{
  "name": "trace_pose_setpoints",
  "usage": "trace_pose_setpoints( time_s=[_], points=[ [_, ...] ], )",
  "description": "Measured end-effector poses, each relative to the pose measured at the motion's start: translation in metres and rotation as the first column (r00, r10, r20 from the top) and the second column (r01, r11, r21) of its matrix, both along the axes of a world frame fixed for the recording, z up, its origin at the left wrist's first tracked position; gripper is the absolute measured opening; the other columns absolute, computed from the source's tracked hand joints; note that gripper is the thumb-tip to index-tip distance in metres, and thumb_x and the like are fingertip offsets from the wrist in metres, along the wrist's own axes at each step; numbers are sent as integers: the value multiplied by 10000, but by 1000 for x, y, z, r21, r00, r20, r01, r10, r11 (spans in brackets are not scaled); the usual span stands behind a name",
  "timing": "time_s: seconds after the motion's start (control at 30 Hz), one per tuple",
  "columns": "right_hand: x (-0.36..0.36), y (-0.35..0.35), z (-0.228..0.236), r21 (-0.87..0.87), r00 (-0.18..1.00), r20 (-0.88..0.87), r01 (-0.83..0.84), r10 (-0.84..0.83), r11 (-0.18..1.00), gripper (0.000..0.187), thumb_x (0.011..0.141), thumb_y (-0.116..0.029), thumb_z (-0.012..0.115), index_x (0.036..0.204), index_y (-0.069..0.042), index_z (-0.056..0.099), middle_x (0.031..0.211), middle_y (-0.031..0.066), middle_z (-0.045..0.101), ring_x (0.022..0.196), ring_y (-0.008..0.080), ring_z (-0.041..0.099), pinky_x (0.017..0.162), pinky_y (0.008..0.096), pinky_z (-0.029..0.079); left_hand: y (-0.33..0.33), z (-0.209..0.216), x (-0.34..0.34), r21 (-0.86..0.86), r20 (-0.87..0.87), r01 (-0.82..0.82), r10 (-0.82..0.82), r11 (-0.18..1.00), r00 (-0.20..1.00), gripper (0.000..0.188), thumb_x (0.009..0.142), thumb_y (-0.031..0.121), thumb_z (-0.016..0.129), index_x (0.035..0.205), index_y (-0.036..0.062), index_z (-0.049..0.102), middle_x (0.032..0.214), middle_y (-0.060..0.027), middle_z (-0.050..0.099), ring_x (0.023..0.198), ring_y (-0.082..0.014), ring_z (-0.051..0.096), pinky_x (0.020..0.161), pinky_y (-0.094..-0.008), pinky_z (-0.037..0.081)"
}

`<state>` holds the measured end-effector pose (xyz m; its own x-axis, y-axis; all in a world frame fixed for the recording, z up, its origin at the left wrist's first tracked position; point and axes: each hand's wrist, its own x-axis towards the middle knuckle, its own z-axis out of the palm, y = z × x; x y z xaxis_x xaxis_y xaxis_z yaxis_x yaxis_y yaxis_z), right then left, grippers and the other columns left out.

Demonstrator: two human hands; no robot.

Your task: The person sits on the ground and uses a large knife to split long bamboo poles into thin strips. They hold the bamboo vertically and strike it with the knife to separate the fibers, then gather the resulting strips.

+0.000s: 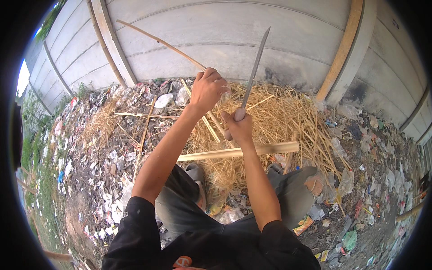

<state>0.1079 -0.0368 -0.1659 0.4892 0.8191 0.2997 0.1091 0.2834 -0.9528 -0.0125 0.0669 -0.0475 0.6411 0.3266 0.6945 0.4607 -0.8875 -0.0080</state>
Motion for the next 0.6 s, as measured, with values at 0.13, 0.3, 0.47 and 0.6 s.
trace_pose_setpoints(
  time_s=[0.13, 0.3, 0.47, 0.6],
  points=[
    [10, -5, -5, -8, 992, -79, 96, -97, 995, 261, 872, -121, 792, 717, -41, 598, 657, 53, 652, 595, 127, 613, 547, 285, 468, -47, -46, -9, 54, 275, -130, 110, 990, 955, 599, 739, 51, 740, 1320, 72, 598, 1475, -187, 401, 1371, -323, 387, 1068, -461, 372],
    [7, -12, 32, 25, 953, -282, 123, -111, 992, 218, 862, -81, 755, 683, -23, 646, 642, 83, 672, 546, 139, 590, 553, 311, 456, -123, -212, -19, -853, 518, 188, 835, 487, 188, 877, 757, 191, 788, 1510, 74, 355, 1557, -212, 245, 1425, -335, 325, 1172, -549, 272],
    [20, -27, 48, 83, 868, -492, 128, -71, 988, 159, 836, -56, 758, 749, -22, 630, 702, 91, 642, 625, 178, 607, 617, 325, 478, -138, -305, -21, -82, 7, 996, 1000, -29, 29, 1013, 814, 597, 693, 1548, 42, 268, 1531, -153, 363, 1374, -282, 416, 1158, -548, 308],
    [29, -52, 78, 48, 888, -445, 150, -114, 987, 171, 829, -104, 787, 847, -31, 634, 744, 66, 622, 671, 175, 593, 639, 304, 472, -74, -305, -7, -101, -64, 988, 990, 118, -125, 1042, 864, 731, 542, 1580, 60, 190, 1407, -147, 490, 1089, -266, 548, 994, -510, 451]
  ],
)
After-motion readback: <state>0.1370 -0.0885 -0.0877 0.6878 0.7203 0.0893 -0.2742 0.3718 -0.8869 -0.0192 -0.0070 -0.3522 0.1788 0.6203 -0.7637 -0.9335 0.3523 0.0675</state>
